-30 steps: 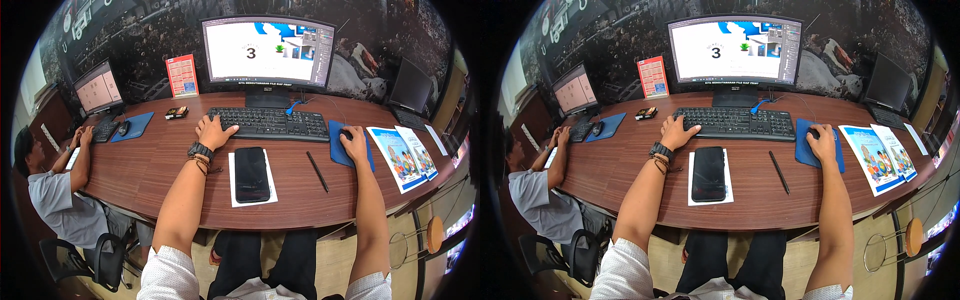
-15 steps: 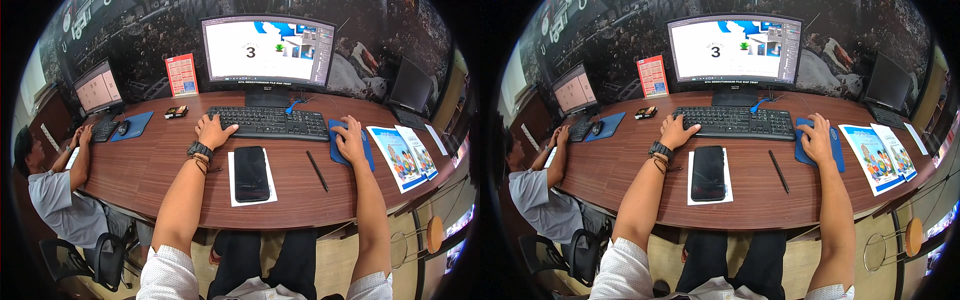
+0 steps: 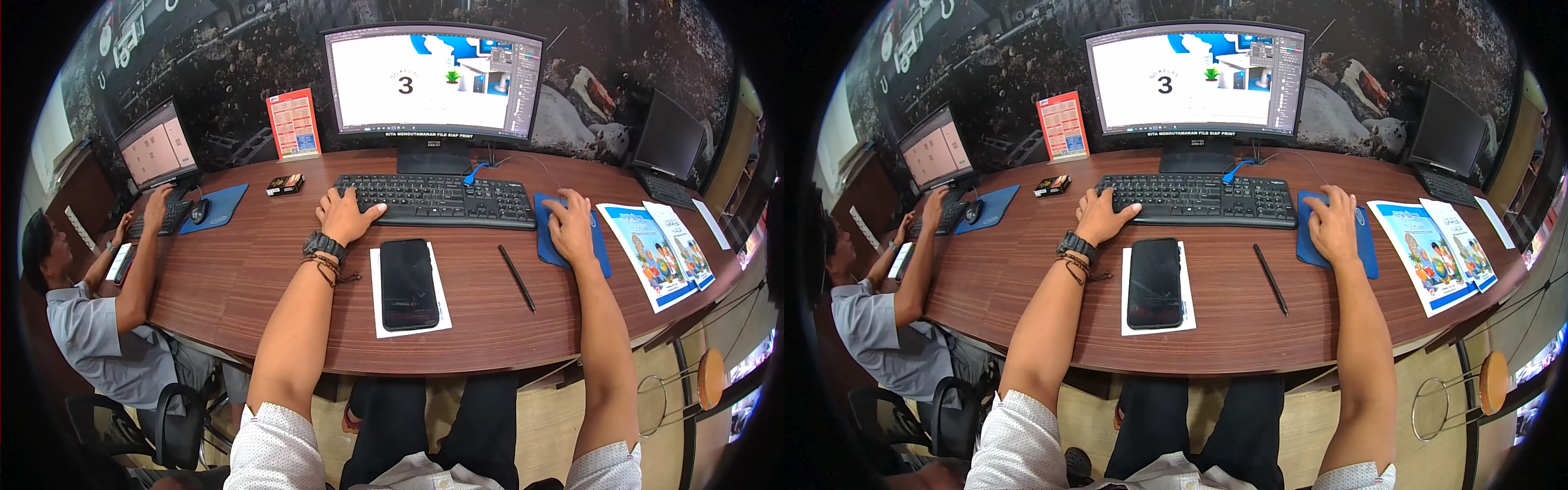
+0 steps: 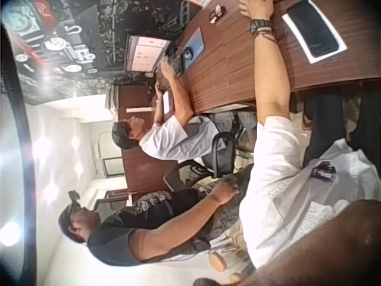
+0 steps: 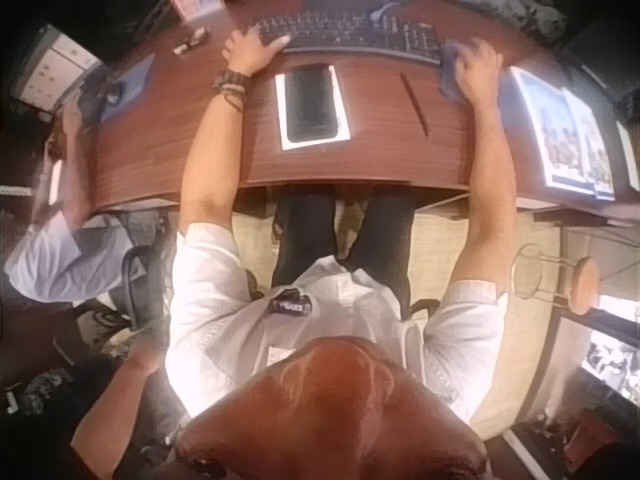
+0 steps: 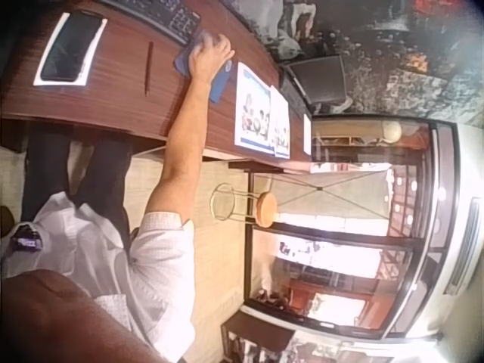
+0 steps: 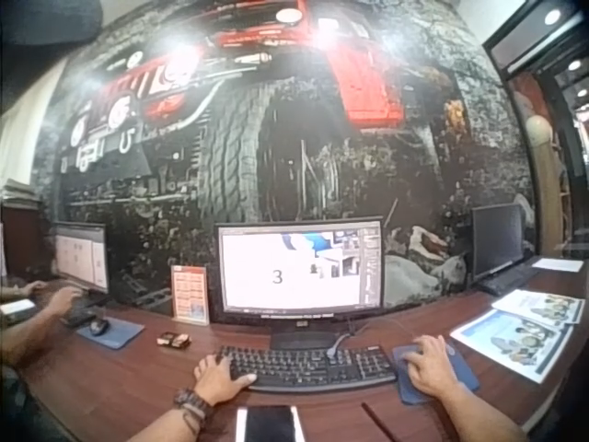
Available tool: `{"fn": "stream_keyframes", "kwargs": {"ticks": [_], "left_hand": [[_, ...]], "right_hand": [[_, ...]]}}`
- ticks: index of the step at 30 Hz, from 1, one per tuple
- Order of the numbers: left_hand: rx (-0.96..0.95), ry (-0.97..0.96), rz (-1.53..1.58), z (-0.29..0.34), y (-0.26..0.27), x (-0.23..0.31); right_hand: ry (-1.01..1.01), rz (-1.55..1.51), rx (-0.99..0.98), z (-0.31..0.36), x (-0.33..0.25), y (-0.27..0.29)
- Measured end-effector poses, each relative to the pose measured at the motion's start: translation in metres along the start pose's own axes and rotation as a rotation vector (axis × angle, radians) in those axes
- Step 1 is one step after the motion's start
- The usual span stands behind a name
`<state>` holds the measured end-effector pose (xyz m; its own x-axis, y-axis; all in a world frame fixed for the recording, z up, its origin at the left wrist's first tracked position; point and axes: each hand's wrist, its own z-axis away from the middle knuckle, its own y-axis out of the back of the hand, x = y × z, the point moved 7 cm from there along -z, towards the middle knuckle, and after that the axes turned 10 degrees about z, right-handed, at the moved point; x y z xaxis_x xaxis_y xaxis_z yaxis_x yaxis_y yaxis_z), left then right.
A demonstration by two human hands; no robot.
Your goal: Designing or editing a graphic using a computer and software applications.
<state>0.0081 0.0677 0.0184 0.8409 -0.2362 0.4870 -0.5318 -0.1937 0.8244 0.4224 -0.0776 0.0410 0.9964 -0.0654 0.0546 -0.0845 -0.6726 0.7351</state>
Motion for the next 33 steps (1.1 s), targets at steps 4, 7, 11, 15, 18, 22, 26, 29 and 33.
{"fn": "stream_keyframes", "kwargs": {"ticks": [4,7,11,15,18,22,26,29,33], "left_hand": [[-0.008,0.011,-0.015,0.001,0.003,0.0],[-0.006,-0.001,0.006,-0.001,-0.002,0.0],[0.007,0.001,-0.02,-0.001,0.001,-0.003],[0.012,-0.006,-0.018,0.0,0.0,-0.001],[0.012,-0.026,0.018,0.0,0.001,-0.001],[0.01,-0.022,0.014,-0.001,-0.001,-0.002],[0.006,-0.018,0.012,-0.001,0.0,-0.002],[0.0,-0.013,0.014,-0.001,0.0,-0.002],[0.001,-0.009,0.016,0.0,0.0,-0.001]], "right_hand": [[-0.313,-0.146,-0.062,0.008,0.026,-0.005],[-0.392,-0.183,-0.107,0.012,0.037,-0.01],[-0.443,-0.149,-0.102,0.012,0.042,-0.013],[-0.461,-0.162,-0.101,0.014,0.043,-0.011],[-0.458,-0.124,-0.104,0.013,0.04,-0.008],[-0.463,-0.146,-0.105,0.014,0.039,-0.007],[-0.426,-0.146,-0.071,0.013,0.037,-0.005],[-0.428,-0.154,-0.078,0.013,0.038,-0.007],[-0.431,-0.149,-0.07,0.014,0.04,-0.008]]}}
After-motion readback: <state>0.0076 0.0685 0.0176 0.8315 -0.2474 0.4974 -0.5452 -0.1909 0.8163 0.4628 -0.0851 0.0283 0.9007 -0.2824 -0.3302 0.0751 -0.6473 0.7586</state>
